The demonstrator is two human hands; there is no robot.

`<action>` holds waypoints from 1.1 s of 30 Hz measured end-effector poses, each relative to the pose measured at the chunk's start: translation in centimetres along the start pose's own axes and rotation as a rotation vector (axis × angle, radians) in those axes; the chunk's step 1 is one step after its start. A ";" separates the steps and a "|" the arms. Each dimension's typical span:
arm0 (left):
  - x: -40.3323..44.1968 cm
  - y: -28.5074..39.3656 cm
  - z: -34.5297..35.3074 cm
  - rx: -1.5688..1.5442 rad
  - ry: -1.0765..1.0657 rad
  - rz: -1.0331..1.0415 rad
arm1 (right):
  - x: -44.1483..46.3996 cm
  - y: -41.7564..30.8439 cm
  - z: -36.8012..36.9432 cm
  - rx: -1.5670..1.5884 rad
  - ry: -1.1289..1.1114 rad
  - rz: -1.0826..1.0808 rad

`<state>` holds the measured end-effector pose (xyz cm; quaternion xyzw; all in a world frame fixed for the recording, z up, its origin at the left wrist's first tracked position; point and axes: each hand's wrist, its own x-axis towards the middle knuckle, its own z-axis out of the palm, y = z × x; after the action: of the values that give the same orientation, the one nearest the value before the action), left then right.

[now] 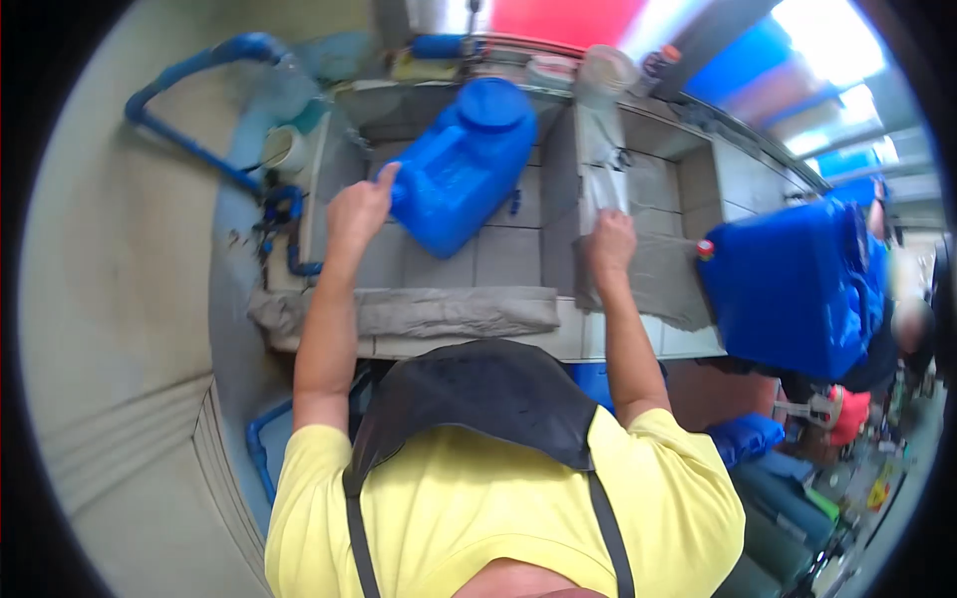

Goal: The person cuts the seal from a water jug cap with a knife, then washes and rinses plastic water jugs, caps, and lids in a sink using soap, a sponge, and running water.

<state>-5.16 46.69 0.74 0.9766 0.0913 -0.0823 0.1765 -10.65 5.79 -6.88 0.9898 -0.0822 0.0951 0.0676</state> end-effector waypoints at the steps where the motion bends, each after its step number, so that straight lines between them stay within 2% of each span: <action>1: -1.0 0.9 -1.2 0.022 -0.012 -0.006 | 0.0 0.0 -0.1 0.074 0.040 -0.022; 2: -2.0 1.7 -2.3 0.043 -0.026 -0.007 | -0.1 -0.1 -0.7 0.148 0.077 -0.039; 4: -3.5 0.5 -1.5 -0.229 0.232 0.370 | -0.2 -0.4 -1.8 0.252 0.086 -0.022; 5: -3.8 0.0 -1.7 -0.312 0.186 0.534 | -0.4 -0.8 -2.6 0.334 0.131 0.011; 6: -4.0 -0.5 -1.4 -0.305 0.192 0.523 | -0.4 -1.1 -3.1 0.344 0.129 0.001; 8: -4.2 -1.5 0.3 -0.248 0.221 0.675 | -0.2 -1.2 -3.8 0.542 0.125 0.041; 10: -4.2 -1.5 0.6 -0.222 0.297 0.685 | 0.0 -1.8 -4.7 0.614 0.114 0.040; 12: -4.1 -1.0 0.8 -0.329 0.315 0.590 | 0.2 -2.8 -6.3 1.146 -0.243 0.186; 13: -4.1 -0.5 0.6 -0.330 0.318 0.589 | 0.1 -3.7 -7.6 1.145 -0.242 0.182; 15: -4.3 0.8 0.2 -0.405 0.213 0.189 | -0.6 -5.9 -9.9 1.420 -0.358 0.020; 16: -4.0 0.8 0.8 -0.405 0.215 0.191 | -0.9 -6.5 -9.8 1.421 -0.354 0.019; 18: -3.2 0.5 2.5 -0.341 0.305 0.063 | -1.7 -7.7 -9.4 1.482 -0.442 -0.179; 19: -2.8 0.3 3.1 -0.337 0.302 0.064 | -2.1 -8.3 -9.5 1.486 -0.442 -0.174; 22: -2.2 0.2 3.0 -0.312 0.286 -0.046 | -3.2 -9.7 -10.7 1.632 -0.661 -0.188; 24: -1.9 0.2 2.1 -0.331 0.130 -0.096 | -3.6 -10.5 -10.8 1.629 -0.695 -0.180; 28: 0.1 -2.5 4.0 -0.346 0.039 -0.068 | -4.2 -11.6 -10.7 1.628 -0.756 -0.181; 30: 0.1 -3.4 3.8 -0.949 -0.471 -0.293 | -4.2 -11.9 -10.7 1.621 -0.761 -0.179; 31: -0.1 -3.9 3.4 -0.951 -0.470 -0.293 | -4.1 -11.9 -10.8 1.613 -0.769 -0.181; 33: -0.9 -4.8 2.4 -1.245 -0.663 -0.303 | -4.0 -12.0 -10.9 1.645 -0.748 -0.145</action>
<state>-7.36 50.13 -2.85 0.5950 0.1975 -0.3308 0.7054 -14.40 19.74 1.52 0.6945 0.0579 -0.2084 -0.6862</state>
